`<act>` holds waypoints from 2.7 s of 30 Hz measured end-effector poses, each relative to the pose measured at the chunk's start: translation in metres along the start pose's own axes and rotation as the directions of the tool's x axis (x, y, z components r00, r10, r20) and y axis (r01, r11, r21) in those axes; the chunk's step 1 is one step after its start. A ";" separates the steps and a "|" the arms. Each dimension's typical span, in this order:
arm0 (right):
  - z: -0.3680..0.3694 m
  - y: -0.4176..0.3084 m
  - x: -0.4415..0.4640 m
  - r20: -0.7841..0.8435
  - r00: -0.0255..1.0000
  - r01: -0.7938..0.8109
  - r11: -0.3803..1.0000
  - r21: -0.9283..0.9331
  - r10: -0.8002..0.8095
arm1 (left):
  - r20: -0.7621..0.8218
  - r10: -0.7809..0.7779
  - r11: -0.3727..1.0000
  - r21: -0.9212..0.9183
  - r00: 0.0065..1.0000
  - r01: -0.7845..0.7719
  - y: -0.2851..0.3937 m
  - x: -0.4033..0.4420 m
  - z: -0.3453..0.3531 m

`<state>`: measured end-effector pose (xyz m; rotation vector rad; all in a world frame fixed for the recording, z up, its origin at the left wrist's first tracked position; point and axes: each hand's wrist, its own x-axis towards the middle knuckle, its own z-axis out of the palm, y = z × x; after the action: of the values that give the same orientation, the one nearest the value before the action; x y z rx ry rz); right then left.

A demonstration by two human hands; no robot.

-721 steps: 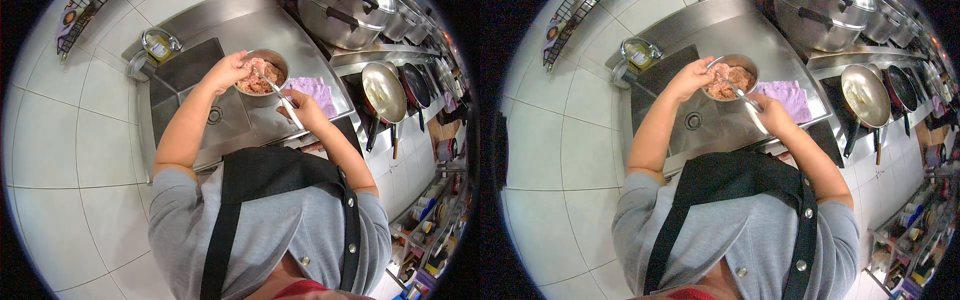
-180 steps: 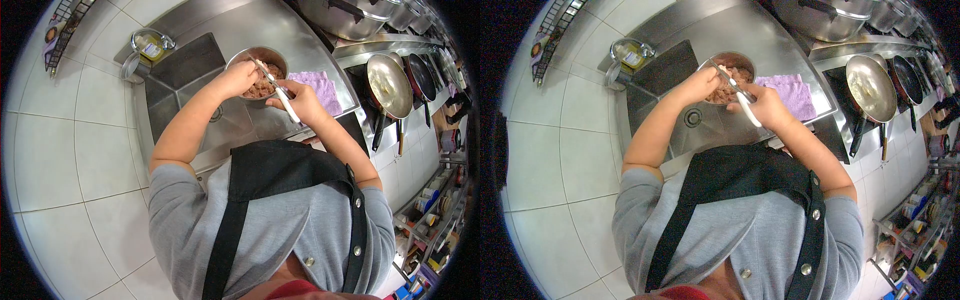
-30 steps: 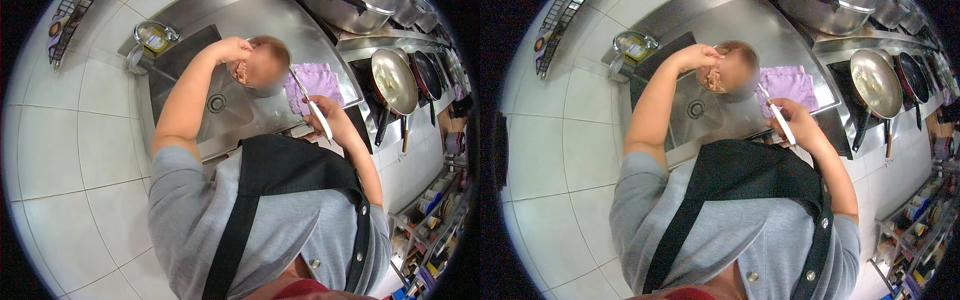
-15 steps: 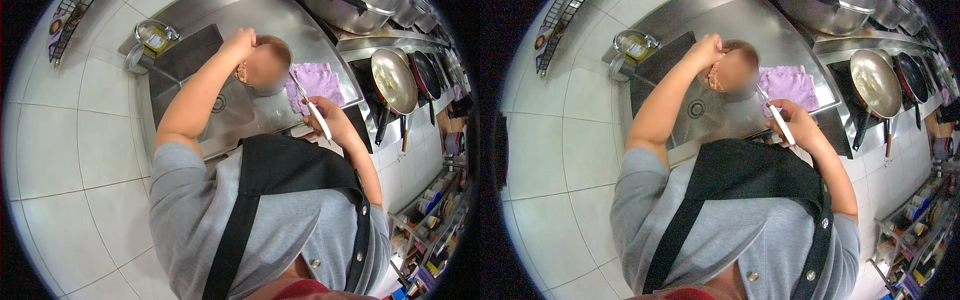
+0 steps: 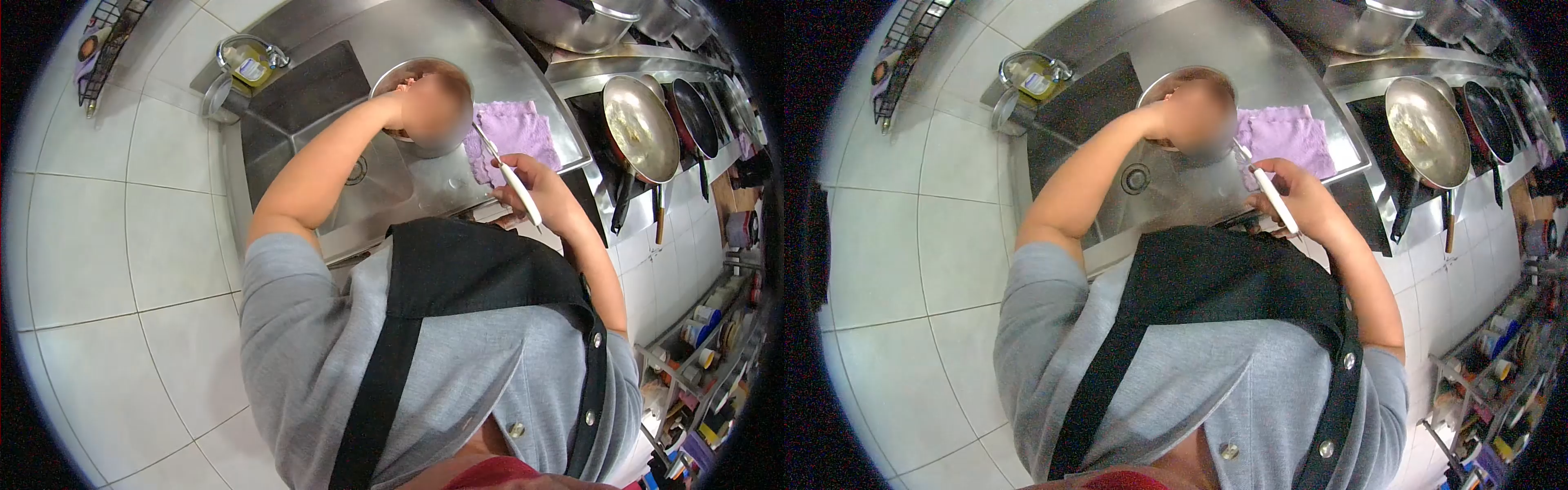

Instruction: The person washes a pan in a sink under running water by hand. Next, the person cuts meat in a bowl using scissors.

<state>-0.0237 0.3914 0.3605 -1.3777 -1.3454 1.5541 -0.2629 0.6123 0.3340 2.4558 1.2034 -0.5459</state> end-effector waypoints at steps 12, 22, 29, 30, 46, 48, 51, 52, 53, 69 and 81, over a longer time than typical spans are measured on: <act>0.004 0.002 0.011 0.030 1.000 -0.007 1.000 0.015 0.007 | 0.006 -0.001 0.797 -0.604 1.000 0.005 -0.020 -0.021 -0.025; 0.018 -0.009 0.029 0.242 0.967 -0.169 0.902 0.398 0.075 | -0.145 -0.023 0.664 -0.742 0.989 -0.093 -0.011 -0.021 0.003; 0.023 -0.010 0.037 0.223 0.973 -0.149 0.892 0.426 0.057 | -0.460 -0.082 0.397 -0.829 0.884 -0.394 -0.006 -0.044 -0.026; 0.024 -0.008 0.038 0.216 0.975 -0.146 0.897 0.418 0.057 | -0.456 -0.042 0.490 -0.785 0.889 -0.379 -0.003 -0.050 -0.032; 0.015 -0.004 0.027 0.158 0.987 -0.099 0.911 0.399 0.038 | -0.510 0.004 1.000 0.021 0.860 0.008 0.028 -0.042 -0.030; 0.015 -0.008 0.022 0.146 0.987 -0.120 0.911 0.395 0.066 | -0.445 0.005 0.997 0.067 0.896 0.028 0.036 -0.045 -0.033; 0.016 -0.008 0.021 0.146 0.985 -0.141 0.914 0.381 0.091 | -0.071 -0.165 0.938 0.296 0.984 0.179 0.041 -0.022 -0.010; 0.015 -0.007 0.022 0.146 0.985 -0.136 0.917 0.375 0.086 | -0.075 -0.165 0.937 0.298 0.983 0.180 0.041 -0.017 -0.005; 0.015 -0.007 0.023 0.144 0.986 -0.133 0.917 0.375 0.084 | -0.070 -0.183 0.944 0.267 0.981 0.195 0.041 -0.011 -0.001; 0.007 -0.008 0.024 0.158 0.987 -0.100 0.915 0.392 0.040 | -0.070 0.065 0.914 -0.397 0.995 -0.088 -0.014 -0.005 -0.004; 0.013 -0.005 0.042 0.334 0.943 -0.169 0.842 0.512 -0.014 | -0.251 0.027 0.712 -0.674 0.968 -0.195 -0.010 -0.060 -0.079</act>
<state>-0.0466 0.4285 0.3516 -0.8562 -0.9157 2.0851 -0.2904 0.6149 0.4297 1.9230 1.0623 0.2215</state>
